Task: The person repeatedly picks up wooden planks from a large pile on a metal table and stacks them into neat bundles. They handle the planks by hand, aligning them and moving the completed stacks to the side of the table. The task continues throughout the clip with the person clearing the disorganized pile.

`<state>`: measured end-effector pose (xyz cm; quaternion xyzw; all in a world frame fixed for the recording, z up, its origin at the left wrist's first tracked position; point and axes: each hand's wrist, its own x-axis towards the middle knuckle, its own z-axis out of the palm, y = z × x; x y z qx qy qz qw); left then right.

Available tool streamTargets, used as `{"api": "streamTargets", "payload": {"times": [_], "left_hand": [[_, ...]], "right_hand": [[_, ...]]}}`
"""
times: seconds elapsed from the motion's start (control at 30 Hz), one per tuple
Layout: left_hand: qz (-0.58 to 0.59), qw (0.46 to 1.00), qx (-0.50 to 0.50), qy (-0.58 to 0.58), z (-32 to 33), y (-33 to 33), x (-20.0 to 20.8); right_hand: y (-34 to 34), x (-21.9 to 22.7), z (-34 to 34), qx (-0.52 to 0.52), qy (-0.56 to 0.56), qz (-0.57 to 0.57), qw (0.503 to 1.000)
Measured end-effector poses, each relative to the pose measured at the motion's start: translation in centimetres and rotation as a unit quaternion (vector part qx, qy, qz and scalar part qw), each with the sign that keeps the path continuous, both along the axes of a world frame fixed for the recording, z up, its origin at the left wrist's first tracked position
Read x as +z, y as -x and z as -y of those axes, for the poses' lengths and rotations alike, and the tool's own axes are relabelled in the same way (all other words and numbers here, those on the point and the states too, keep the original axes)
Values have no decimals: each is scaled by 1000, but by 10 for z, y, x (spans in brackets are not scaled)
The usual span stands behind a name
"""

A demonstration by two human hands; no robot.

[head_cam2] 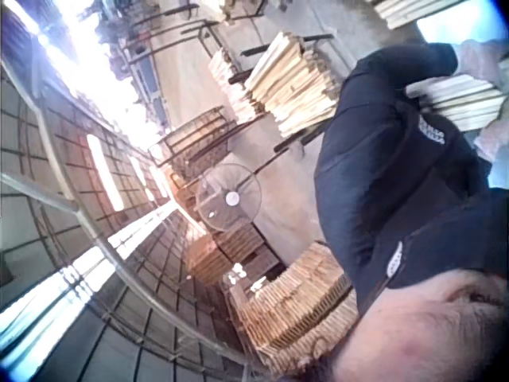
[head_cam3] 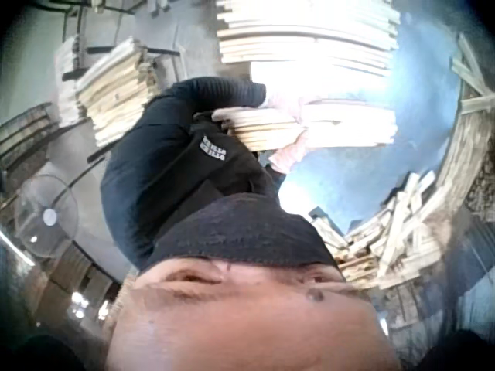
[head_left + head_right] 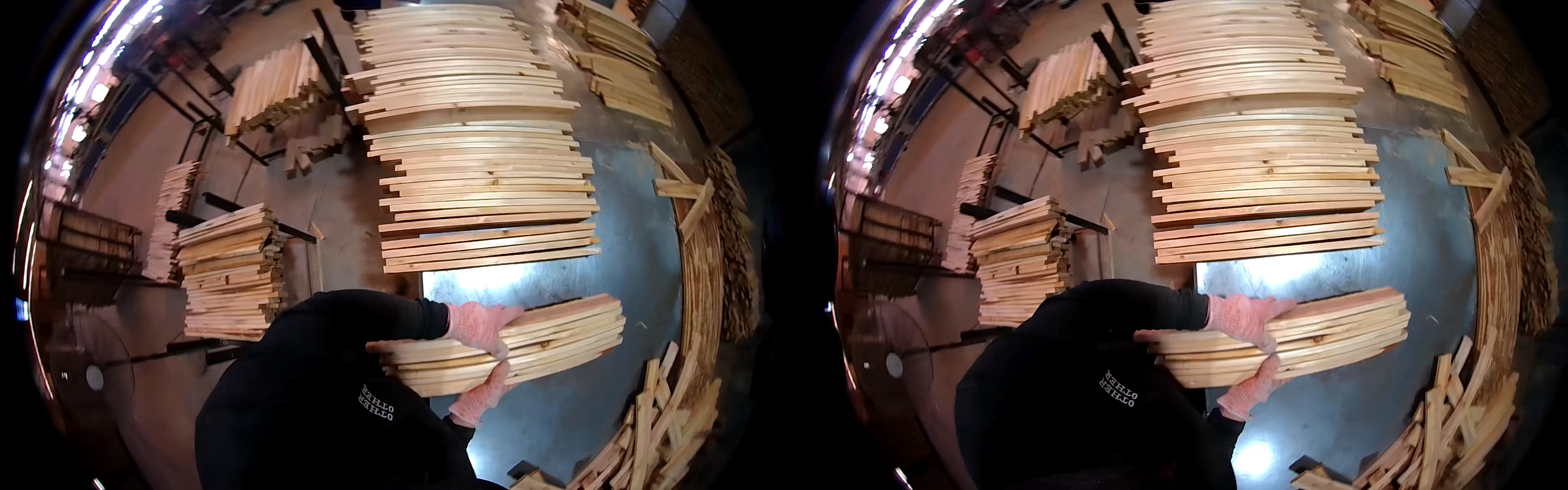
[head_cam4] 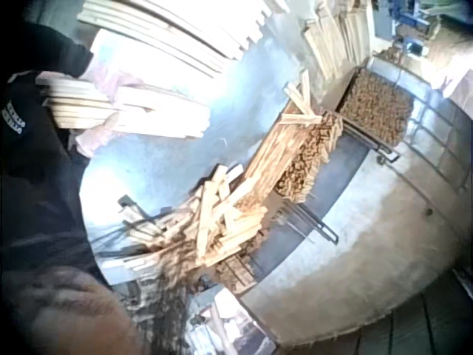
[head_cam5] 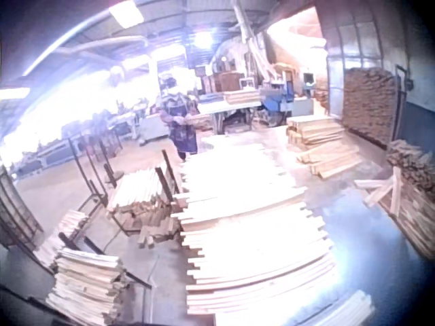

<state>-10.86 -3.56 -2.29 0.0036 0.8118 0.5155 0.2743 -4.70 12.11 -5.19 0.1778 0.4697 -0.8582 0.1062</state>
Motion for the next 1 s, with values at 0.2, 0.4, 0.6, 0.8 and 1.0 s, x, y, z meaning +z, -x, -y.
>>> {"api": "streamTargets", "payload": {"times": [0.2,0.4,0.6,0.8,1.0], "left_hand": [[-33,999,-24,21,88,36,19],[-78,988,37,129,70,16,5],[24,994,23,100,104,37,1],[-42,984,92,146,122,52,30],[-196,950,67,233,173,69,19]], "right_hand": [[5,-70,54,-64,64,34,995],[21,-86,38,6,97,81,992],[30,-65,79,-42,7,121,992],[56,-88,106,75,-135,-21,988],[106,-47,176,41,168,-26,985]]}}
